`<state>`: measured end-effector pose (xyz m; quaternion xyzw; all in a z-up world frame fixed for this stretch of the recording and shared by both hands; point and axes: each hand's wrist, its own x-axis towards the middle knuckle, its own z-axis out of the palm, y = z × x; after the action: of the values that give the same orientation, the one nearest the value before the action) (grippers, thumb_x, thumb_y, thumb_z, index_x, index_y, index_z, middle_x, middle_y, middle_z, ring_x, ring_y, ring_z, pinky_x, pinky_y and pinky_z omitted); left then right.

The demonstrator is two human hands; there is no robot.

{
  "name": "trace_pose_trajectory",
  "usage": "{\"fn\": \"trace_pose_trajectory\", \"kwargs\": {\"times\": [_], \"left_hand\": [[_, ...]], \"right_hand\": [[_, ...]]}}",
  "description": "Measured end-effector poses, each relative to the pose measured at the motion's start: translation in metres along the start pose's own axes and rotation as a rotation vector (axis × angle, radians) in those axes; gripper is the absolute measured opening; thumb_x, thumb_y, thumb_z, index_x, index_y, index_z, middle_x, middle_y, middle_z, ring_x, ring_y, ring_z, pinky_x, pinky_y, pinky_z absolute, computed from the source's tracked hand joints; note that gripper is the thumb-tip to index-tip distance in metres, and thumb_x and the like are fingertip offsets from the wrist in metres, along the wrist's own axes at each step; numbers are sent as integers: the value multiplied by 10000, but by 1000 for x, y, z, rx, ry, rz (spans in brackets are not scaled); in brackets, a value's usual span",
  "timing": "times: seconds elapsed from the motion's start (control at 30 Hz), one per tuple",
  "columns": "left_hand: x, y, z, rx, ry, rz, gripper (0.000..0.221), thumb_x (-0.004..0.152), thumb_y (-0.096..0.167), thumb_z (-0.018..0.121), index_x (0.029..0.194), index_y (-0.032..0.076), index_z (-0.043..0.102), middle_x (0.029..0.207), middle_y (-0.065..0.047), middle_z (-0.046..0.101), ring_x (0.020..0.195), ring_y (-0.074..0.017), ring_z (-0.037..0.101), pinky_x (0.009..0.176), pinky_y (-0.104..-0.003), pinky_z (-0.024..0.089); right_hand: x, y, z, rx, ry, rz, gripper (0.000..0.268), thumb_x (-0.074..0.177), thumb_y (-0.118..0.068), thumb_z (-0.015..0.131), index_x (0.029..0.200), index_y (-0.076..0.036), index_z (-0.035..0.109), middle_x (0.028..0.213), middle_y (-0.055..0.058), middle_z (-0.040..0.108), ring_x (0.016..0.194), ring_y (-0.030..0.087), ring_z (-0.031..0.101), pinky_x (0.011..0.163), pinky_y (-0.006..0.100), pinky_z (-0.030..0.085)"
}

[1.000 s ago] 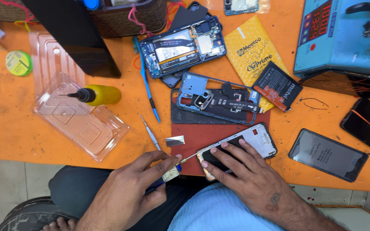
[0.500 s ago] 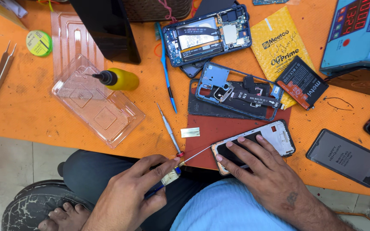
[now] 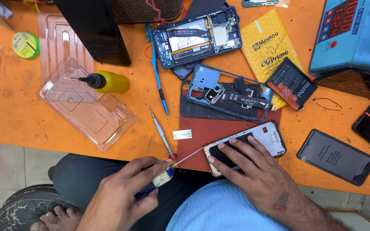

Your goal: The person uses a screwdriver and tweezers to disassemble a mobile phone on a workbench, removing internal components and the screen.

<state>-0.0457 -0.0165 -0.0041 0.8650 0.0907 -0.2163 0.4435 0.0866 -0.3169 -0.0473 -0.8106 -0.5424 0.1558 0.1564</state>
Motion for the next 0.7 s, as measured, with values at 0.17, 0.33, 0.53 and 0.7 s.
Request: {"fn": "trace_pose_trajectory", "kwargs": {"times": [0.17,0.33,0.53,0.7], "left_hand": [[12,7,-6,-3,-62,-27,702,724,133,754,1402,276,639,1320,-30,691,1062,-269,735,835,-361,618],[28,20,-10,39,-51,98,681,738,143,761,1403,228,641,1343,-61,676,1110,-307,707,878,-395,590],[52,36,-6,96,-49,163,674,696,139,788,1354,174,645,1366,-112,629,1090,-348,684,859,-436,577],[71,49,-1,152,-73,198,697,700,171,799,1380,177,645,1376,-136,619,1100,-387,676,827,-466,566]], "right_hand": [[2,-1,-2,-18,30,-25,601,856,-178,590,1452,-215,523,1461,92,493,1416,305,406,1169,573,302],[4,-2,-6,-72,103,-99,552,881,-231,602,1422,-125,562,1450,147,523,1374,348,463,1138,589,341],[7,-6,-4,-89,205,-87,430,870,-200,631,1278,-67,647,1391,161,588,1305,363,546,1113,613,400],[10,-17,-3,-67,235,-28,437,887,-215,646,1302,-81,624,1381,160,565,1331,370,519,1134,624,379]]}}
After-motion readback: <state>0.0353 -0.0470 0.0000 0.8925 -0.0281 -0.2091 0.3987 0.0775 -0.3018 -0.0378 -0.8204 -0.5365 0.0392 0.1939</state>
